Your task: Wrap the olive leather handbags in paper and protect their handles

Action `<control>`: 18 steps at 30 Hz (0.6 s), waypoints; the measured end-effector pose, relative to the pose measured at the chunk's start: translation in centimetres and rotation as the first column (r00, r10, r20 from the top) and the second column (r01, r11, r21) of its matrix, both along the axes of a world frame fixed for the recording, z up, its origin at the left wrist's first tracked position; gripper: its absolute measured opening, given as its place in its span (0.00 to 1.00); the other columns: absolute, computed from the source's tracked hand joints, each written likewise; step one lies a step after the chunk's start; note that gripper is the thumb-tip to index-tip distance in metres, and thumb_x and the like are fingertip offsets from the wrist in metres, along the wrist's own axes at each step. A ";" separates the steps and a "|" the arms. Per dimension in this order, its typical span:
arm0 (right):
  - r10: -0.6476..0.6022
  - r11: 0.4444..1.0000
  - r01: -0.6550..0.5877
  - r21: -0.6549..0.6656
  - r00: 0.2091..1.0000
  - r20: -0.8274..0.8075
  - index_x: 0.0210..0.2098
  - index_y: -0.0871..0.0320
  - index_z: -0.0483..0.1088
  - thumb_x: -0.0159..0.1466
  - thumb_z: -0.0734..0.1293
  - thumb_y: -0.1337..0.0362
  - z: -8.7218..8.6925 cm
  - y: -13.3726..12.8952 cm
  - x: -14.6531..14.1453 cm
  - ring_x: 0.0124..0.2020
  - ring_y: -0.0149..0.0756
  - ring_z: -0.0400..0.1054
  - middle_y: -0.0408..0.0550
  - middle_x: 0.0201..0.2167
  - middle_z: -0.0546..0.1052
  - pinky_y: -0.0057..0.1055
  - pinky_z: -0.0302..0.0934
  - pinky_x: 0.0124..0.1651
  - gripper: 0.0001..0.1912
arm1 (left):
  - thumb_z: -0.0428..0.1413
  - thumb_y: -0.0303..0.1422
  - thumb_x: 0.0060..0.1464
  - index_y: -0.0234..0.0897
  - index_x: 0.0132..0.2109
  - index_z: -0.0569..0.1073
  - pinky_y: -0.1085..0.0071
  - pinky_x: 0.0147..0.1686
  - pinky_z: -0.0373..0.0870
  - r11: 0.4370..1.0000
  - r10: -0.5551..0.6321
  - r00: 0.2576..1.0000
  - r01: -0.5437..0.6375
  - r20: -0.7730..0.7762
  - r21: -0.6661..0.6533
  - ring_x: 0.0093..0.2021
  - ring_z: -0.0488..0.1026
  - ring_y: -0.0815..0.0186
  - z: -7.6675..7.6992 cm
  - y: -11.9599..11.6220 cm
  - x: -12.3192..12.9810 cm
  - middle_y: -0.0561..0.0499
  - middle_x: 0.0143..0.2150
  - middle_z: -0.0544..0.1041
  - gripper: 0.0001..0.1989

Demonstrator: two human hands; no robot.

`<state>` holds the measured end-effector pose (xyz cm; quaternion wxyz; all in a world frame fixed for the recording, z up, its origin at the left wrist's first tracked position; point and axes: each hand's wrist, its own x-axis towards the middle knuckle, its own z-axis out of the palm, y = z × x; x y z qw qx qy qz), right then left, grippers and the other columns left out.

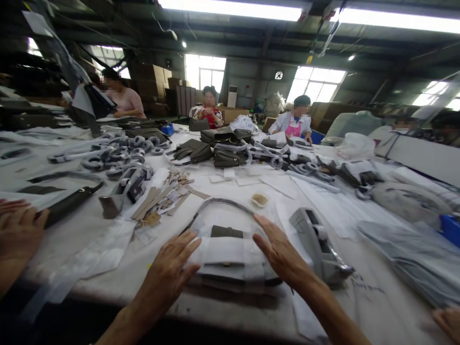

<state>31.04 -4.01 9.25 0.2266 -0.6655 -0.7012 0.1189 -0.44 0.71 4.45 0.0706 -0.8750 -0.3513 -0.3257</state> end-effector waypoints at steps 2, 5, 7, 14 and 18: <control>0.030 0.999 -0.032 0.022 0.995 0.092 0.67 0.54 0.57 0.70 0.54 0.46 -3.1 -1.4 0.1 0.70 0.47 0.48 0.52 0.68 0.60 0.55 0.41 0.71 0.32 | 0.46 0.45 0.67 0.39 0.63 0.67 0.56 0.61 0.61 1.000 0.022 0.996 -0.024 -0.081 -0.017 0.63 0.65 0.56 -1.4 0.8 0.1 0.43 0.62 0.70 0.24; 0.009 0.999 -0.013 0.040 0.994 0.105 0.66 0.54 0.59 0.69 0.55 0.47 -7.1 -2.4 -0.8 0.70 0.50 0.48 0.53 0.68 0.61 0.59 0.40 0.70 0.31 | 0.43 0.44 0.68 0.41 0.66 0.64 0.57 0.61 0.62 0.992 0.057 0.987 -0.074 -0.153 -0.103 0.63 0.65 0.58 -2.9 1.5 0.2 0.44 0.65 0.67 0.24; -0.016 0.998 0.016 0.055 1.000 -0.007 0.66 0.54 0.60 0.69 0.55 0.47 -7.8 -2.6 -0.9 0.70 0.49 0.48 0.52 0.68 0.61 0.58 0.40 0.70 0.30 | 0.43 0.42 0.68 0.42 0.65 0.64 0.54 0.61 0.62 0.988 0.082 0.980 -0.104 -0.180 -0.118 0.64 0.65 0.56 -2.9 1.5 0.1 0.44 0.66 0.66 0.23; -0.136 0.974 0.200 0.110 0.896 -0.423 0.60 0.54 0.66 0.67 0.60 0.45 -3.8 -4.4 1.1 0.64 0.48 0.61 0.54 0.61 0.70 0.49 0.55 0.66 0.28 | 0.52 0.48 0.62 0.36 0.60 0.70 0.45 0.65 0.53 0.998 0.055 0.972 -0.050 -0.227 0.026 0.66 0.61 0.49 1.5 -0.2 3.6 0.38 0.64 0.68 0.27; -0.051 0.977 0.093 0.191 0.975 -0.215 0.62 0.54 0.63 0.61 0.69 0.52 -4.9 -6.4 0.3 0.66 0.50 0.57 0.55 0.64 0.66 0.52 0.51 0.68 0.32 | 0.56 0.55 0.56 0.31 0.61 0.67 0.46 0.64 0.56 0.996 -0.078 0.963 0.067 -0.257 -0.050 0.63 0.65 0.49 2.4 -0.5 9.1 0.36 0.60 0.71 0.36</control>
